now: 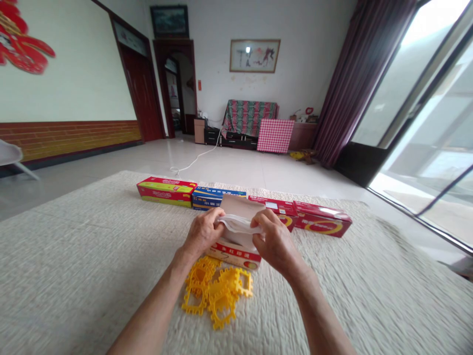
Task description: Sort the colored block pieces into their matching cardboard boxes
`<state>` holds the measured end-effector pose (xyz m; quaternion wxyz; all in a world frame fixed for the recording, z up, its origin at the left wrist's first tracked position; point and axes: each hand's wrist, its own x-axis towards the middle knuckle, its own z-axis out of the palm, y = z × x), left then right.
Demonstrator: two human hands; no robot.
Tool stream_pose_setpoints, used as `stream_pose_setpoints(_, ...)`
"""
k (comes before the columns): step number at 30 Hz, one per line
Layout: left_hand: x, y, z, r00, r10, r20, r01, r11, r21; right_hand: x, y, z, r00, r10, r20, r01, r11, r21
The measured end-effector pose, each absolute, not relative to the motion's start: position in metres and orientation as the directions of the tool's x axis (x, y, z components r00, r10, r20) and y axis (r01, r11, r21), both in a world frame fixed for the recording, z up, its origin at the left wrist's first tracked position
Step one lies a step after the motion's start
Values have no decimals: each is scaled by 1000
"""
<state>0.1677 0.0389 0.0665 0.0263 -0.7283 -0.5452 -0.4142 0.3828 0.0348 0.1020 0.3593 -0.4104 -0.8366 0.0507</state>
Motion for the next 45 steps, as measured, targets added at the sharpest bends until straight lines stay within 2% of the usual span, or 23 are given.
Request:
stream_pose_setpoints(3, 168, 39, 66, 11, 762, 647, 778, -413, 473, 385, 36, 104, -409, 694, 593, 624, 687, -373)
stream_pose_setpoints(14, 164, 43, 53, 45, 764, 644, 719, -472, 510, 383, 32, 110, -330, 695, 639, 579, 683, -445)
stream_pose_setpoints(18, 162, 44, 50, -25, 760, 649, 651, -481, 588, 377, 29, 111, -337, 626, 704, 513, 749, -420)
stream_pose_setpoints(21, 160, 44, 51, -75, 692, 718, 646, -515, 564, 376, 32, 108, -325, 580, 747, 481, 781, -398)
stream_pose_setpoints(24, 158, 46, 51, -8, 684, 729, 670, -537, 512, 382, 39, 101, -388, 637, 666, 501, 753, -428)
stream_pose_setpoints(29, 160, 47, 49, 174, 647, 743, 689, -619, 378, 392, 41, 96, -541, 754, 372, 574, 655, -492)
stream_pose_setpoints(31, 162, 46, 50, 193, 645, 739, 687, -627, 368, 392, 38, 99, -553, 753, 357, 532, 648, -545)
stream_pose_setpoints(34, 163, 44, 54, 197, 635, 747, 683, -635, 360, 389, 36, 104, -519, 752, 407, 476, 650, -592)
stream_pose_setpoints(40, 164, 38, 64, 153, 579, 801, 683, -648, 338, 383, 47, 112, -511, 819, 263, 587, 555, -589)
stream_pose_setpoints(45, 170, 34, 68, 89, 554, 828, 683, -639, 354, 374, 53, 113, -547, 802, 241, 531, 555, -640)
